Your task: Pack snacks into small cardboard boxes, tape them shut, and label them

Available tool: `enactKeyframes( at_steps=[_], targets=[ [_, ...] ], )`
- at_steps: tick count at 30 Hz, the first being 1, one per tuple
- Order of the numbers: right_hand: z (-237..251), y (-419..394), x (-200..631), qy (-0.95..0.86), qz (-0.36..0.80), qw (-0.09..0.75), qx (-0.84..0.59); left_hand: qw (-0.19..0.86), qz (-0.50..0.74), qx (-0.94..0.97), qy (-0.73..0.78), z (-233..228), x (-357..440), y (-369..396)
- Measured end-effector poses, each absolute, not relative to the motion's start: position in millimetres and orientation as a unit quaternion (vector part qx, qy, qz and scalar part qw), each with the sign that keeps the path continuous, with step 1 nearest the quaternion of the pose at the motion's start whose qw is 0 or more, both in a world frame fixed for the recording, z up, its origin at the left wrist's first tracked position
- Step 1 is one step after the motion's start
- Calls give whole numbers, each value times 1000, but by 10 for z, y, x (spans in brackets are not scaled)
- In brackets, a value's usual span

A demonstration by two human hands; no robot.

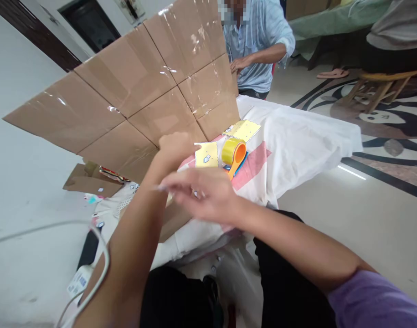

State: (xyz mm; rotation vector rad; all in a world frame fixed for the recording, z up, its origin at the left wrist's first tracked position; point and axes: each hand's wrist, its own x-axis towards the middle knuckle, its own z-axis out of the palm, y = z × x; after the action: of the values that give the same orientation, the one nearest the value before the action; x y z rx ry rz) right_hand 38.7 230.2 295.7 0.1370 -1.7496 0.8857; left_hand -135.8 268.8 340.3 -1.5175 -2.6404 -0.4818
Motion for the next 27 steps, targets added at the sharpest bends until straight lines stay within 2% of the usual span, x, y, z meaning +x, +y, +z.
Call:
enactKeyframes(
  at_steps=[2,4,10,14,22,27],
  targets=[
    [2927,2534,351,-723,467,509,-10,41,-75,-455,-886,3544,-1345,2254],
    [2834,2721,273,-718,530,447,-60,47,-54,-416,-907,3517,-1347,1809],
    [2466,2709,137,-598,717,264,-243,52,-129,-424,-895,2880,-1481,816],
    [2272,2383,175,-498,795,149,-313,35,-166,-525,-834,2736,-1556,440],
    [2236,2071,295,-441,835,52,-325,60,-206,-542,-812,2734,-1590,300],
    [2189,2049,214,-427,839,42,-335,72,-202,-543,-812,2722,-1578,300]
  ],
)
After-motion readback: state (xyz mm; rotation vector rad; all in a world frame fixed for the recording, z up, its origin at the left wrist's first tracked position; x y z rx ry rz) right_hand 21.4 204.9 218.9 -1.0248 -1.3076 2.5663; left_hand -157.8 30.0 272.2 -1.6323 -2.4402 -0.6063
